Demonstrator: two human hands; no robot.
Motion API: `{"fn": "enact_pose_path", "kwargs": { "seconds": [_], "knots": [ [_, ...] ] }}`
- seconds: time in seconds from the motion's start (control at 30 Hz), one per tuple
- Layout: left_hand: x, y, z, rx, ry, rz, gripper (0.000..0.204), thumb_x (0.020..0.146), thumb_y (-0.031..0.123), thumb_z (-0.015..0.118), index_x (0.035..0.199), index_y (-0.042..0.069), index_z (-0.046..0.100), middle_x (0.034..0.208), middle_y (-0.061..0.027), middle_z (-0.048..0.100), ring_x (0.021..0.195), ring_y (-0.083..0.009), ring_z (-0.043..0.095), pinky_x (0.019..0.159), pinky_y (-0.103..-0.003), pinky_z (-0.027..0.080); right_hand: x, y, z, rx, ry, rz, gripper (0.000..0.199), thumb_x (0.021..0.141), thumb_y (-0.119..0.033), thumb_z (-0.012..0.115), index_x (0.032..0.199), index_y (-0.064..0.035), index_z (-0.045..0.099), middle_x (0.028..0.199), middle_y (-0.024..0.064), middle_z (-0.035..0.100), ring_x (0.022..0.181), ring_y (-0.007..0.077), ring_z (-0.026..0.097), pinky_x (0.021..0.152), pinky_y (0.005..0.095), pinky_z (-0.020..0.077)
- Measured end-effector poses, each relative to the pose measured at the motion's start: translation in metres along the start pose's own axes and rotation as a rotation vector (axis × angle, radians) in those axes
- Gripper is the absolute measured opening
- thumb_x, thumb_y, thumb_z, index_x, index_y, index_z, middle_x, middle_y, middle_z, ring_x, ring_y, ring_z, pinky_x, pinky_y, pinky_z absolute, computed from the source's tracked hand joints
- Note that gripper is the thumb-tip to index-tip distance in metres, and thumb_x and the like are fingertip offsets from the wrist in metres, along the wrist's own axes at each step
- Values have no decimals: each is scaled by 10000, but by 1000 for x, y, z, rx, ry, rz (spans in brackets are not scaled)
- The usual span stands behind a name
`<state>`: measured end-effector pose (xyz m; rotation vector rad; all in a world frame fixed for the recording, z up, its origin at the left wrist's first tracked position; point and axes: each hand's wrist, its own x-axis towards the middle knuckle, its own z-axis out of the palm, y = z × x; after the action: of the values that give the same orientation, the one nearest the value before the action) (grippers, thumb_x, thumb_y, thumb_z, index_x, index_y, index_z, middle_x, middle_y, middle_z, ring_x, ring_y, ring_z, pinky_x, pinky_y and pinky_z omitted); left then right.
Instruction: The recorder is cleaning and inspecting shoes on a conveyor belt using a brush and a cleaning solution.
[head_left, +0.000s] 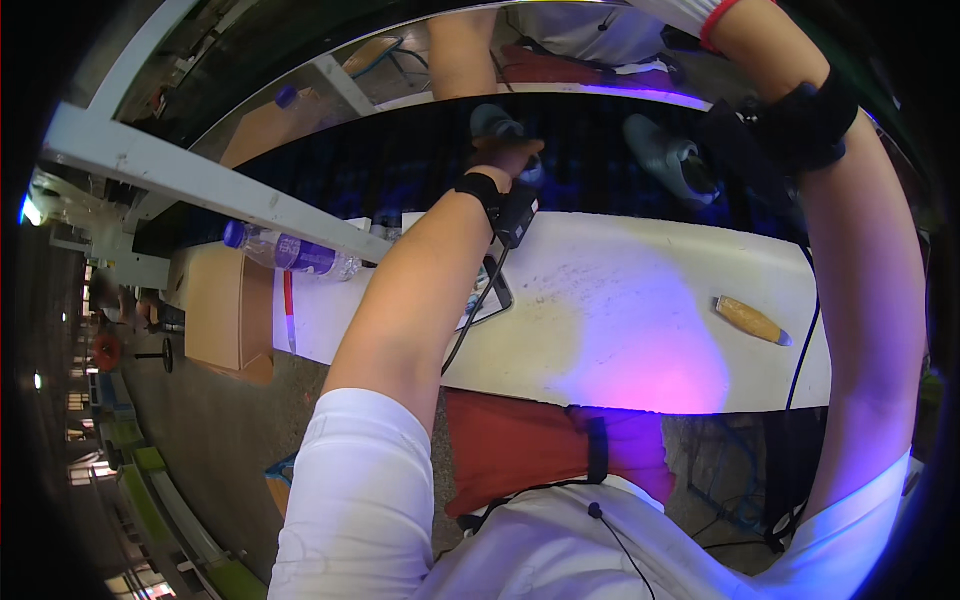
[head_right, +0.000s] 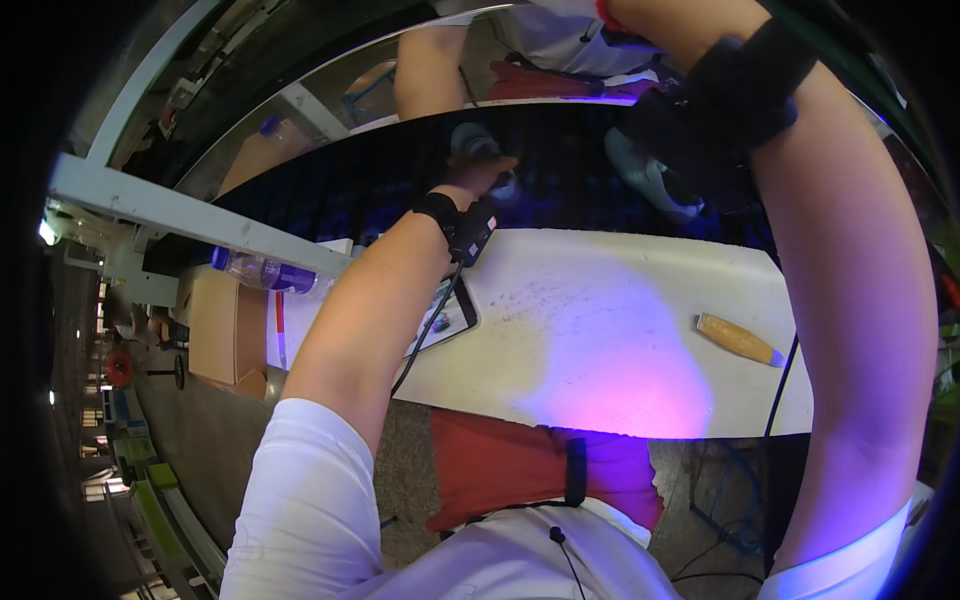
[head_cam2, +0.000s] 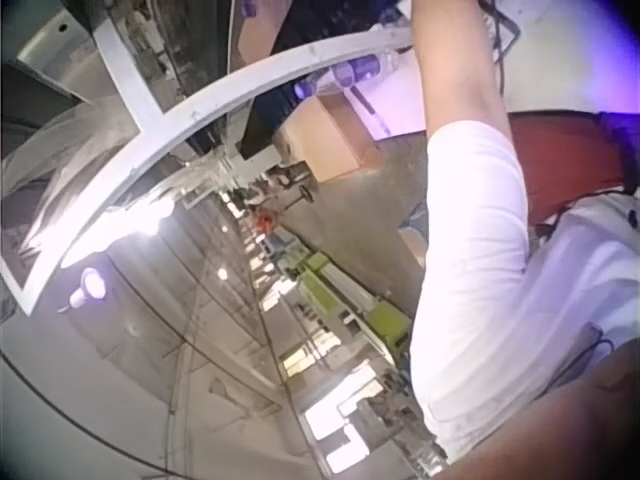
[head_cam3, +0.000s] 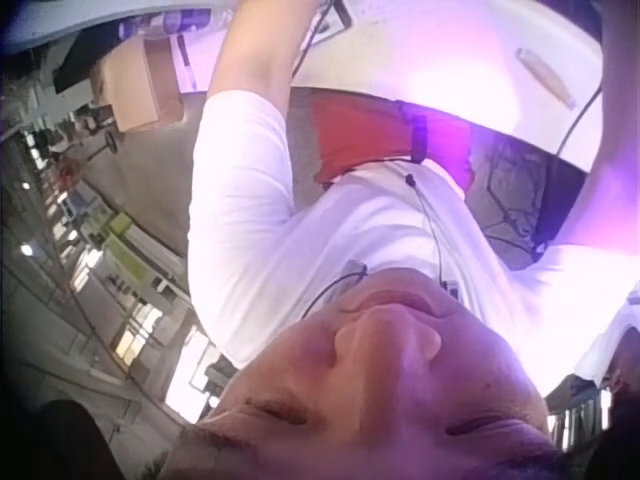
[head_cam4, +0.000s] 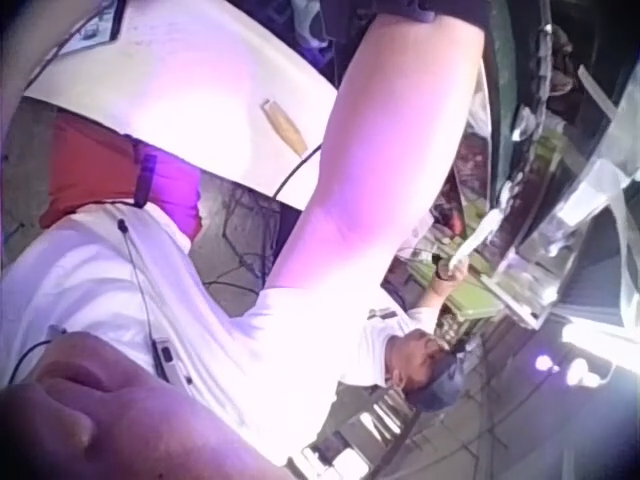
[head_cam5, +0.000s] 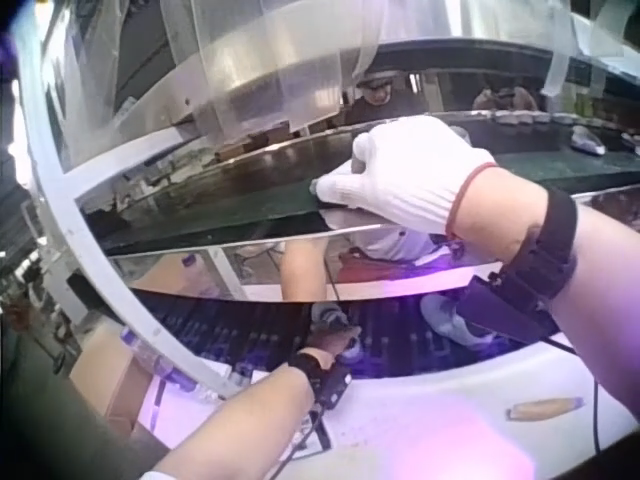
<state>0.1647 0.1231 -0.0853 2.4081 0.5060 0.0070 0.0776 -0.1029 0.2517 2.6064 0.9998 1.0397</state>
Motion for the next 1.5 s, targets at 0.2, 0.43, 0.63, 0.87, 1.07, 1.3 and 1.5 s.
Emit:
{"fn": "enact_pose_path", "kwargs": {
  "seconds": [0.2, 0.43, 0.63, 0.87, 1.07, 1.3, 1.5],
  "knots": [
    [-52, 47, -30, -917, -521, -167, 394, 935, 203, 759, 1269, 12, 675, 1244, -226, 718, 1048, -354, 754, 991, -445, 639, -15, 18, 24, -192, 143, -239, 195, 944, -312, 651, 1027, -172, 758, 888, 111, 691, 824, 330, 729, 707, 483, 591],
    [-259, 23, -70, -1386, -1034, -372, 359, 1008, 72, 607, 1337, -63, 557, 1225, -162, 672, 1096, -257, 706, 1003, -432, 605, -11, 6, 4, 66, 213, -81, 274, 1002, -333, 636, 973, -86, 751, 868, 152, 708, 859, 359, 723, 745, 503, 579],
    [-309, -17, -98, -752, -699, -9, 427, 930, 5, 663, 1348, -61, 600, 1235, -176, 706, 1105, -279, 714, 983, -393, 591, -113, -65, -66, 498, 331, 7, 190, 972, -198, 771, 1134, -97, 767, 1021, 100, 789, 936, 314, 763, 856, 405, 601],
    [-321, 39, -69, 106, -281, 1022, 415, 884, 223, 767, 1184, -44, 662, 1184, -265, 708, 1184, -391, 664, 979, -487, 541, -330, -83, -119, 1015, 48, 956, 145, 1047, -41, 619, 1184, 5, 637, 1087, 46, 675, 1015, 123, 605, 958, 286, 468],
    [-305, 57, -43, 125, -485, 880, 350, 957, 279, 729, 1123, -17, 644, 1000, -215, 747, 997, -382, 719, 941, -482, 536, -388, -136, -68, 1270, 181, 1019, 303, 1070, -308, 676, 1181, -30, 624, 1085, 52, 671, 1008, 143, 629, 949, 313, 487],
    [-365, 15, -78, -612, -96, 986, 330, 971, 254, 744, 1153, 15, 609, 1230, -265, 685, 1097, -419, 690, 1027, -493, 518, -386, -168, -55, 1434, 443, 1175, 498, 926, -443, 846, 1023, -37, 575, 1227, 204, 716, 1158, 268, 686, 1050, 428, 513],
    [-391, -4, -102, -582, -101, 999, 332, 838, -44, 810, 1098, 38, 621, 1353, -263, 662, 1223, -432, 686, 1028, -445, 569, -321, -174, -68, 1847, 183, 875, 408, 796, -175, 924, 932, -54, 558, 1457, 351, 574, 1369, 444, 584, 1159, 568, 457]
  ]
}}
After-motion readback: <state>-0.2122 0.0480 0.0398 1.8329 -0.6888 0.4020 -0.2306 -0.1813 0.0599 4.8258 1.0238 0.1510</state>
